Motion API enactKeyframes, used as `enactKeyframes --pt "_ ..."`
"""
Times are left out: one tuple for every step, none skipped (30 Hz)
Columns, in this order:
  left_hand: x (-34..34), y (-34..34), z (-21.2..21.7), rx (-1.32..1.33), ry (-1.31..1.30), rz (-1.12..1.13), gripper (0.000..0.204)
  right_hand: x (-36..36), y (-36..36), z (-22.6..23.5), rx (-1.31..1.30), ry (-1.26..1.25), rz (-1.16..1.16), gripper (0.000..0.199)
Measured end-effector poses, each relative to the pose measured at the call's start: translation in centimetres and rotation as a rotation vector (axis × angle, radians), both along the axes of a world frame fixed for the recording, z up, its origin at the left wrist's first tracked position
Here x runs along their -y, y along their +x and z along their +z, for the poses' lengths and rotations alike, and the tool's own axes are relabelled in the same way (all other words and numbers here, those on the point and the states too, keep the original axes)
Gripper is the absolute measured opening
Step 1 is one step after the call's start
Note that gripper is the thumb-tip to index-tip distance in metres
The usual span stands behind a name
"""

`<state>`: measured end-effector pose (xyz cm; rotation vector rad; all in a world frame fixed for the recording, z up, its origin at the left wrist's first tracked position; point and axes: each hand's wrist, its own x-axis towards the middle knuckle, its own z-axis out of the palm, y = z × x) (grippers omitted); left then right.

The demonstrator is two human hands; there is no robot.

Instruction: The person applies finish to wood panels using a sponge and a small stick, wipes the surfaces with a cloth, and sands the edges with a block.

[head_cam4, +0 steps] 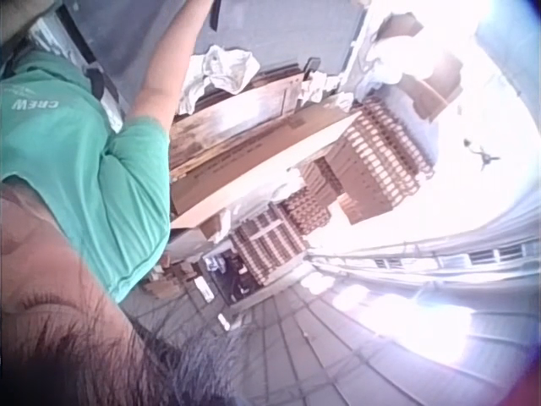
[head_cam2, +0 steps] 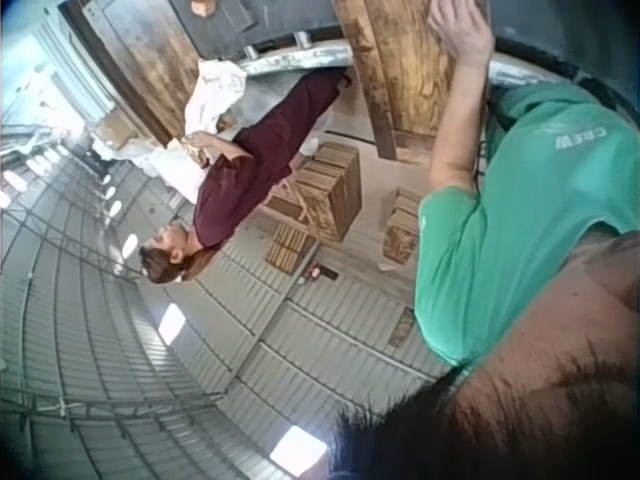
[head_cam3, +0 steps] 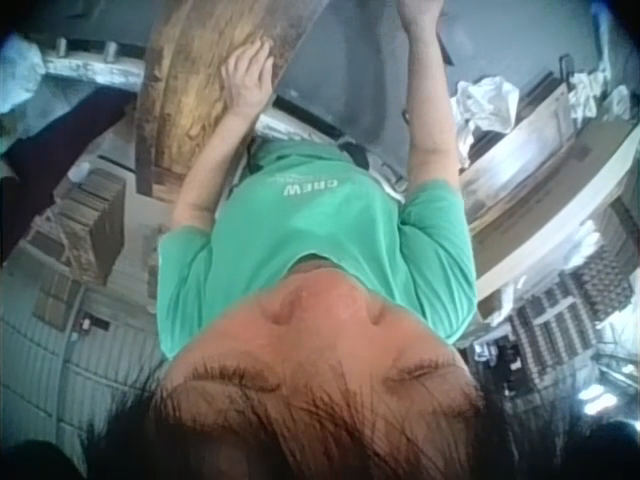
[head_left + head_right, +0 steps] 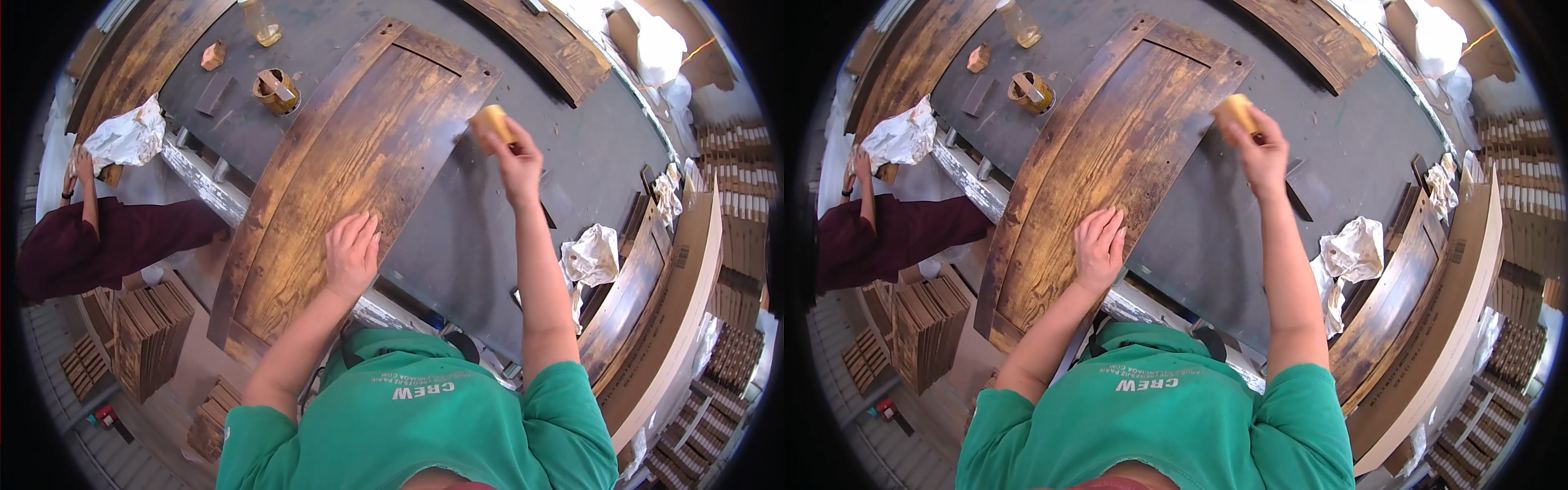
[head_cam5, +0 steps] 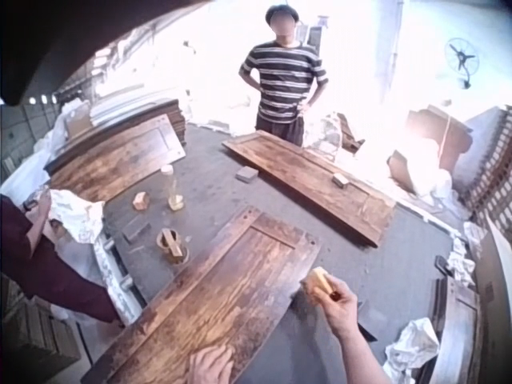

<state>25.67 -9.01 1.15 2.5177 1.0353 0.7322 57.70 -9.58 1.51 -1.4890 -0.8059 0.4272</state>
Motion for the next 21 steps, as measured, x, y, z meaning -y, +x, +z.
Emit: enactKeyframes --pt "0.0 -0.3 -0.1 -0.004 0.000 0.013 0.029 -0.1 0.0 1.6 -0.301 -0.002 -0.019 0.040" --pt "0.0 -0.2 -0.1 0.001 0.006 0.007 0.029 0.2 0.2 2.6 -0.290 -0.005 -0.017 0.042" --pt "0.0 -0.1 -0.1 0.005 0.012 0.001 0.029 0.3 0.1 2.4 -0.289 -0.006 -0.019 0.042" --pt "0.0 -0.1 -0.1 0.006 0.011 0.000 0.029 0.4 -0.1 2.0 -0.288 -0.039 0.023 0.041" --pt "0.0 0.0 -0.1 0.003 0.009 -0.002 0.029 0.3 -0.4 1.7 -0.286 -0.071 0.065 0.040" --pt "0.0 0.1 0.0 -0.001 0.006 -0.004 0.029 0.3 -0.9 1.6 -0.239 -0.099 0.091 0.039" --pt "0.0 0.2 0.0 0.000 0.007 -0.004 0.029 0.3 -1.1 1.2 -0.238 -0.110 0.107 0.039" --pt "0.1 0.1 0.0 -0.005 0.007 -0.006 0.029 0.1 -1.5 1.1 -0.238 -0.129 0.091 0.039" --pt "0.1 0.0 0.0 -0.011 0.006 -0.008 0.029 0.0 -1.8 1.0 -0.238 -0.149 0.076 0.040" --pt "0.1 0.0 0.0 -0.013 0.007 -0.006 0.029 0.1 -1.8 0.9 -0.240 -0.149 0.078 0.040" --pt "0.2 0.1 0.0 -0.011 0.003 -0.004 0.029 0.2 -1.8 0.8 -0.225 -0.172 0.098 0.040" --pt "0.2 0.0 0.1 -0.008 0.000 0.000 0.029 0.3 -1.9 0.7 -0.209 -0.196 0.119 0.040" --pt "0.2 -0.1 0.0 -0.011 0.000 0.004 0.029 0.5 -1.9 0.7 -0.212 -0.197 0.124 0.040" --pt "0.2 0.0 0.0 -0.009 0.002 0.001 0.030 0.8 -2.1 1.1 -0.231 -0.133 0.124 0.039" --pt "0.3 -0.1 -0.1 -0.006 0.004 -0.001 0.031 0.9 -2.2 1.2 -0.251 -0.071 0.125 0.038" --pt "0.2 -0.2 -0.1 -0.009 0.003 0.007 0.031 0.9 -2.4 0.4 -0.199 -0.066 0.129 0.037" --pt "0.3 -0.1 -0.1 -0.007 0.005 -0.003 0.031 0.9 -2.5 0.0 -0.200 -0.070 0.132 0.037" --pt "0.3 -0.1 -0.2 -0.006 0.007 -0.013 0.031 1.0 -2.5 -0.3 0.006 -0.120 0.133 0.038" --pt "0.3 0.0 -0.2 -0.007 0.002 -0.010 0.031 1.1 -2.5 -0.7 0.212 -0.169 0.134 0.039" --pt "0.2 0.0 -0.2 -0.002 0.005 -0.011 0.031 1.1 -2.4 -0.4 0.244 -0.191 0.146 0.039" --pt "0.2 0.0 -0.2 0.004 0.008 -0.013 0.031 1.0 -2.4 -0.2 0.240 -0.193 0.154 0.039"
